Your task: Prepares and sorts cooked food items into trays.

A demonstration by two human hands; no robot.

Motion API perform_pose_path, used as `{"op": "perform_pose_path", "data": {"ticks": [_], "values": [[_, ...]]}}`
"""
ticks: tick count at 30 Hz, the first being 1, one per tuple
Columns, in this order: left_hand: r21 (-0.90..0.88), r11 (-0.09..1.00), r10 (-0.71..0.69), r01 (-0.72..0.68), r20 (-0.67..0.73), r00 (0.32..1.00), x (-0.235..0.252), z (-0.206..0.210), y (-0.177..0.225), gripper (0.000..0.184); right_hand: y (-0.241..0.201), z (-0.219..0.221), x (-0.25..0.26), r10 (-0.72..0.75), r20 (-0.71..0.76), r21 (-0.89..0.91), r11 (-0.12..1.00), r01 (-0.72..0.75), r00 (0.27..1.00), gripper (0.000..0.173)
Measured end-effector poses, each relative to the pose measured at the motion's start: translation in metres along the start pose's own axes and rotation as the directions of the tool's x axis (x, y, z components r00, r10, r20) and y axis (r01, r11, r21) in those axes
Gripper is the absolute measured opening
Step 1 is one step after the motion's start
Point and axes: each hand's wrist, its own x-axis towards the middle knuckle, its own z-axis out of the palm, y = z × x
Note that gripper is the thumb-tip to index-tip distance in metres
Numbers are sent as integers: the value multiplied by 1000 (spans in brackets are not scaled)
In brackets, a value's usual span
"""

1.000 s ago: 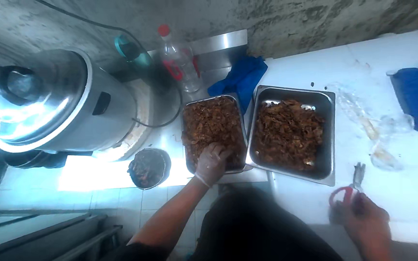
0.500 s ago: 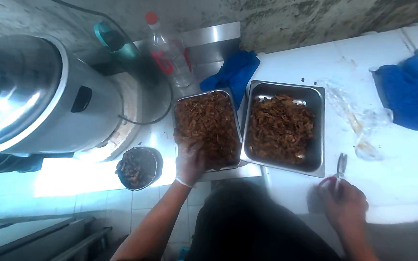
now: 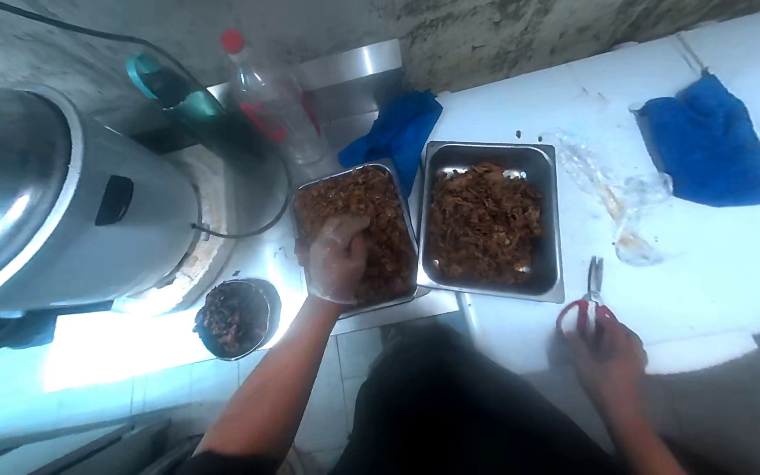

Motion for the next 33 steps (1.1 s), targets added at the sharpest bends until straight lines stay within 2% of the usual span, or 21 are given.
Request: {"op": "perform_pose_path", "data": {"ticks": [3,4,5,7,8,11,12,14,16,19,22,24,26,27,29,31,33], "values": [[-173,984,33,-51,-105,994,22,16,49,26,4,1,-3,21,15,15,1000,-21,1000,59],[-259,962,58,-80,-90,994,27,31,65,25,4,1,-2,20,17,9,1000,-20,1000,58],[-328,941,85,-84,-11,996,31,47,78,28,4,1,-1,14,17,8,1000,-14,1000,59],[-370,929,98,6,260,960,36,70,91,40,2,-2,3,13,26,29,999,-14,1000,60],[-335,940,64,54,332,941,35,75,89,41,2,-4,6,12,25,31,999,-13,1000,60],[-74,993,-74,96,265,961,21,67,55,35,4,-9,10,20,-19,60,998,-19,1000,54],[70,995,-88,72,255,963,11,61,38,37,5,-11,8,39,-22,74,997,-37,999,53],[344,938,-81,-41,331,940,-15,51,6,48,5,-12,8,71,-15,98,993,-70,997,54],[479,871,-91,-108,374,923,-40,43,-16,45,6,-10,8,67,-17,104,992,-65,998,56],[412,911,-118,-1,263,958,-52,29,-30,31,7,-6,12,33,1,96,995,-33,999,59],[313,948,-108,59,143,984,-27,17,-25,28,2,-3,20,9,28,85,996,-11,1000,58],[340,935,-176,98,205,963,4,20,-18,39,-3,-2,26,-33,27,68,997,32,999,54],[418,902,-269,109,347,898,36,37,-12,55,-9,2,33,-70,33,64,996,67,997,52],[448,888,-308,107,405,861,46,48,-9,56,-11,4,36,-82,37,59,995,80,996,52],[439,893,-325,102,470,820,51,61,0,47,-16,3,37,-92,55,55,995,89,994,54],[381,917,-300,117,467,832,52,51,14,42,-18,0,38,-113,46,45,993,111,993,56],[312,943,-229,115,358,905,54,39,16,37,-9,0,33,-112,24,57,992,111,993,56]]}}
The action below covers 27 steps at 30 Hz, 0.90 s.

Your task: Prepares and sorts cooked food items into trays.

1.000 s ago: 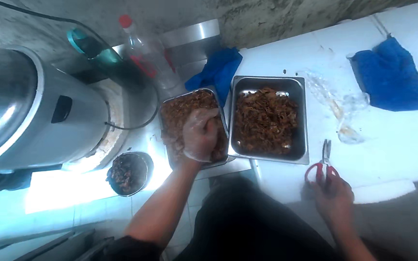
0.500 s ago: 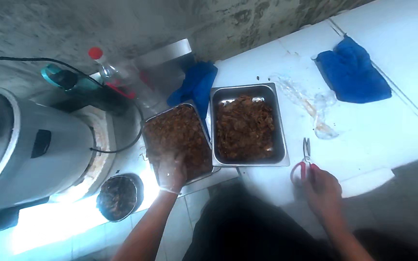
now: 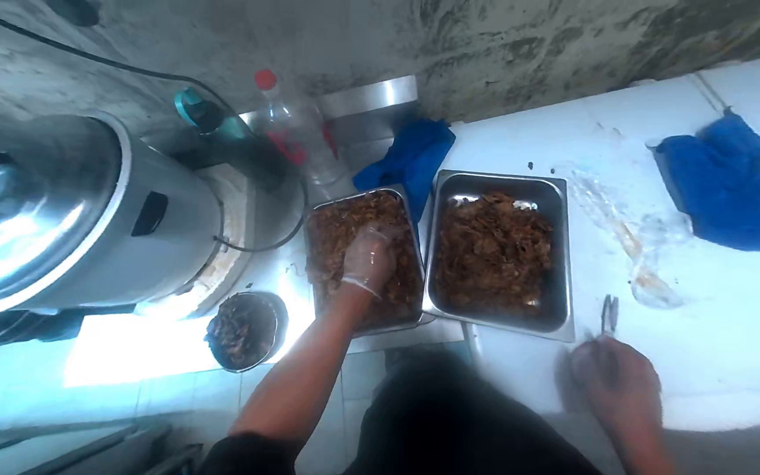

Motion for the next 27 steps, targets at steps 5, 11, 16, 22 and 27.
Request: {"op": "perform_pose_path", "data": {"ticks": [5,11,16,22,27], "values": [[73,997,16,-24,117,993,54,2,-12,52,11,1,-18,42,43,-2,999,-42,998,58],[109,993,-65,36,275,959,57,1,-6,36,3,-12,-12,52,21,35,998,-52,998,53],[37,999,-37,32,130,991,33,-29,-57,54,19,-16,-31,113,8,24,993,-114,994,56],[144,980,-146,139,45,988,-24,-3,-106,86,21,-11,-33,144,-8,29,989,-144,990,57],[-63,993,-113,102,-208,971,-40,34,-95,42,9,-7,-25,115,34,30,993,-116,993,60]]}}
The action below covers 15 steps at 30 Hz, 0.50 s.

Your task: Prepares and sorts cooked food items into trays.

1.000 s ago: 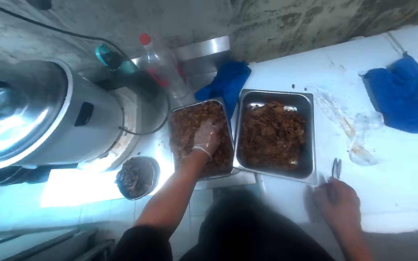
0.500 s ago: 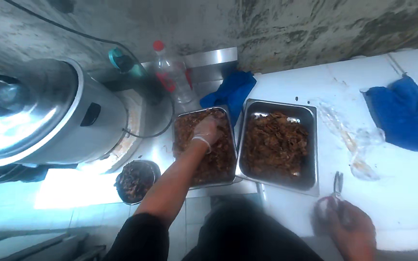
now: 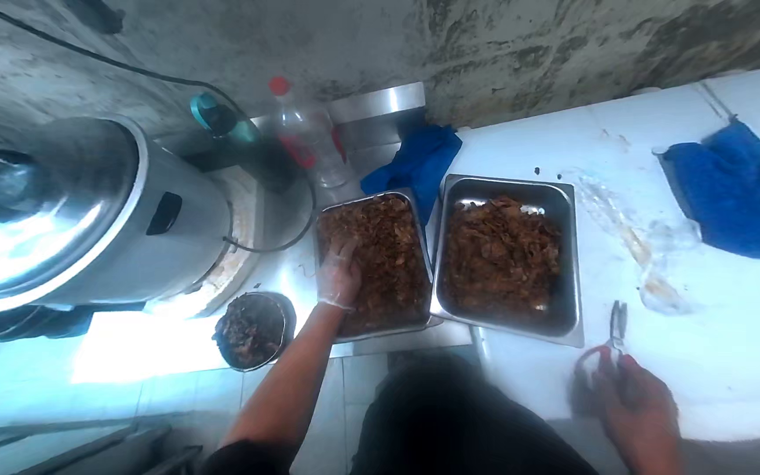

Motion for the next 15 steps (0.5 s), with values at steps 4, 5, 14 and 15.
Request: {"op": "perform_pose_path", "data": {"ticks": [4,5,14,15], "values": [[-88,993,67,-75,-83,994,34,-28,28,37,-6,-6,8,-69,-6,-44,997,69,998,54],[-79,995,62,-60,20,998,44,-35,31,44,-7,-8,9,-78,-2,-52,996,78,997,52],[270,932,159,-243,297,941,-52,0,16,67,-1,-11,-9,-50,-48,3,999,50,998,55],[280,934,137,-222,293,946,-63,3,10,67,-1,-11,-15,-41,-40,21,999,42,998,55]]}}
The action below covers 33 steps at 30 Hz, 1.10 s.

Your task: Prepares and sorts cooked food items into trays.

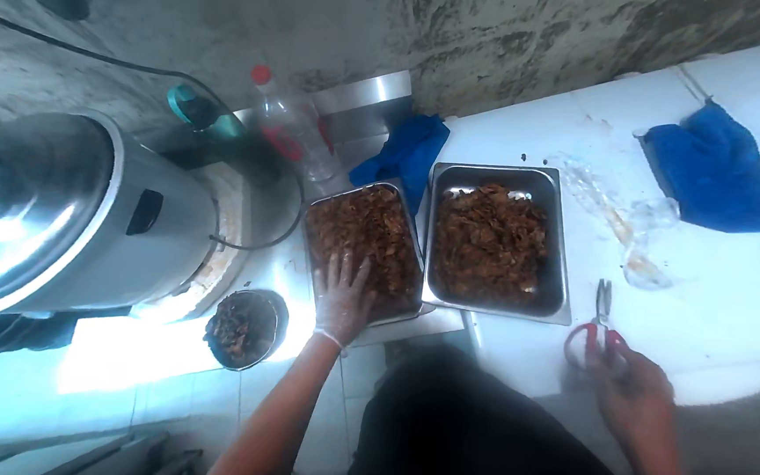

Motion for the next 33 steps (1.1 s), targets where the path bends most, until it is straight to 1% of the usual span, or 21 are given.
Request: {"op": "perform_pose_path", "data": {"ticks": [2,4,5,6,7,8,9,10,11,12,14,16,20,22,24,26,27,28,29,31,33], "values": [[-20,998,-54,54,-13,998,-3,0,1,66,-6,3,-7,22,25,102,994,-24,999,53],[-44,998,-53,50,-66,996,10,-10,14,62,-28,10,-4,144,96,342,925,-168,985,44],[-61,998,-26,22,-62,998,20,-16,23,60,-47,15,1,247,197,496,810,-313,949,39],[-68,998,7,-8,-18,1000,30,-20,33,59,-66,22,8,334,325,603,647,-466,885,35],[-73,997,42,-38,52,998,39,-22,42,59,-84,28,16,374,462,641,486,-594,804,36],[-75,995,68,-60,117,991,45,-24,50,58,-100,34,25,378,575,631,359,-687,726,41],[-85,993,88,-76,140,986,47,-25,55,56,-113,38,33,376,639,623,260,-738,671,46],[-100,991,103,-91,119,988,44,-27,56,53,-125,43,39,402,653,628,186,-755,642,48],[-110,988,115,-109,53,992,37,-28,52,49,-133,48,43,449,638,647,127,-752,625,45],[-121,985,120,-124,-40,992,27,-27,45,45,-135,51,44,495,602,676,102,-730,626,39],[-174,976,84,-128,-243,966,6,-22,24,40,-132,50,46,542,514,735,121,-667,665,30],[-270,957,-1,-102,-357,934,-15,-12,-2,40,-126,48,47,564,450,764,158,-625,692,28],[-435,900,-232,41,-395,889,-50,2,-35,41,-121,51,44,600,404,782,164,-601,690,24],[-484,873,-280,62,-392,876,-60,5,-43,42,-124,54,38,574,422,775,174,-608,702,24],[-501,864,-282,48,-402,871,-62,4,-48,43,-122,56,31,523,486,707,235,-667,700,27],[-493,870,-260,30,-407,876,-58,1,-47,44,-122,49,28,483,554,581,360,-730,679,31],[-483,875,-236,7,-414,879,-54,-1,-44,44,-122,42,27,453,575,509,455,-731,681,32],[-478,878,-199,-25,-412,889,-49,-2,-40,43,-124,33,28,421,567,452,560,-695,708,32],[-473,878,-153,-68,-414,897,-42,-1,-33,42,-125,23,32,395,519,412,662,-626,758,30],[-452,878,-54,-158,-421,905,-25,1,-15,41,-122,0,50,355,312,324,832,-450,881,26],[-430,875,17,-224,-435,900,-8,-4,5,42,-108,-23,82,293,90,255,917,-306,952,25]]}}
